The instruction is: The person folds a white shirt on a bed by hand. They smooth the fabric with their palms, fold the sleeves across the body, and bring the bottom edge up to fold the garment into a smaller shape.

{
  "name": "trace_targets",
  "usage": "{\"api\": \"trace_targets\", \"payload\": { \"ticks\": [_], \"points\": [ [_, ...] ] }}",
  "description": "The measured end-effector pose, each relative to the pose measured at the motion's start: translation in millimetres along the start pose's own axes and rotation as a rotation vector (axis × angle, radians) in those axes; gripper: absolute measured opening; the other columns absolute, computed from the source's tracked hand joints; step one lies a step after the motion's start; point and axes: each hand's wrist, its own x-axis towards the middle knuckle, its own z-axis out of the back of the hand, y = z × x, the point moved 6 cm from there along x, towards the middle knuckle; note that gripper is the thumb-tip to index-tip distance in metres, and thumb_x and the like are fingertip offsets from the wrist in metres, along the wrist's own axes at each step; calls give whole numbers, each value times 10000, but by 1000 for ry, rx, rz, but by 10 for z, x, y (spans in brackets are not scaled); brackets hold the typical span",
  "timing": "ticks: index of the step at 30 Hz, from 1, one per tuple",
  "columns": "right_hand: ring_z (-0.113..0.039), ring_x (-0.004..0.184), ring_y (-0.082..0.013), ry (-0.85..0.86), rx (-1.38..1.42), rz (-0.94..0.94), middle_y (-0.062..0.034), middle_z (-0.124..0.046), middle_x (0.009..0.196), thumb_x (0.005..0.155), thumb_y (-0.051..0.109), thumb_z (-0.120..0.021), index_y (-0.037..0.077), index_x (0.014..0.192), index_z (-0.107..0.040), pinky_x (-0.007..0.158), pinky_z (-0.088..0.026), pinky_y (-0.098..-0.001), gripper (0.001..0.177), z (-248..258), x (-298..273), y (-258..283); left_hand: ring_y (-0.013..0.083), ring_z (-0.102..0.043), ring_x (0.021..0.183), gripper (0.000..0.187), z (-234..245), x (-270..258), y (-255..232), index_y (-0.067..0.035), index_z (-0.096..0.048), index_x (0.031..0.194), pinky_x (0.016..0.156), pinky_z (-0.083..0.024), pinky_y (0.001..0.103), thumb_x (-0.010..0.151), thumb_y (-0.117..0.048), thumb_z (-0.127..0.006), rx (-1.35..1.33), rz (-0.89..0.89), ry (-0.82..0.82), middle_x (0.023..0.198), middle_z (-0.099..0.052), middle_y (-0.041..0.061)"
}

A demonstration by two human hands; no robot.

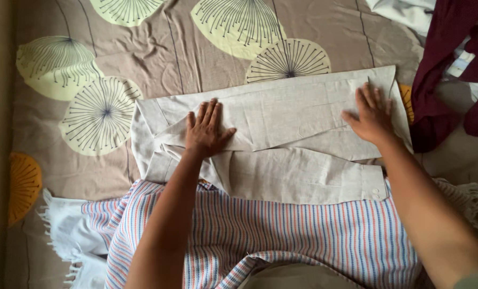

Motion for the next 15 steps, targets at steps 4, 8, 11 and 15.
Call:
{"api": "trace_targets", "payload": {
  "ticks": [4,8,11,15],
  "points": [
    [-569,1324,-324,199,183,61,-109,-576,1402,810,498,-781,116,1263,-626,1076,-495,-472,613,408,-495,383,319,-258,1499,826,387,-147,-19,-86,-388,1513,1196,-231,530,868,-508,-684,-172,-107,-184,1611,-309,91],
    [-588,1231,-252,652,-6,23,-47,-588,1293,650,534,-884,159,1154,-671,999,-532,-433,663,606,-1091,830,260,-582,1277,503,457,-504,-236,-213,-690,1280,1050,-478,441,781,-146,-689,-83,-323,-50,1486,-564,23],
    [-571,1275,-215,851,-116,18,-10,-586,1329,695,562,-858,203,1243,-671,1049,-526,-403,681,601,-1429,904,217,-697,1080,411,-211,-842,-353,-168,-667,1274,886,-595,316,870,-131,-728,245,-245,617,1241,-718,86],
    [-514,1357,-207,908,-79,109,8,-536,1452,728,575,-847,232,1328,-664,1141,-435,-393,715,593,-1578,831,223,-706,953,213,-338,-1141,-537,-179,-728,1108,692,-603,359,906,-169,-662,360,-687,137,1304,-640,84]
  ]
}}
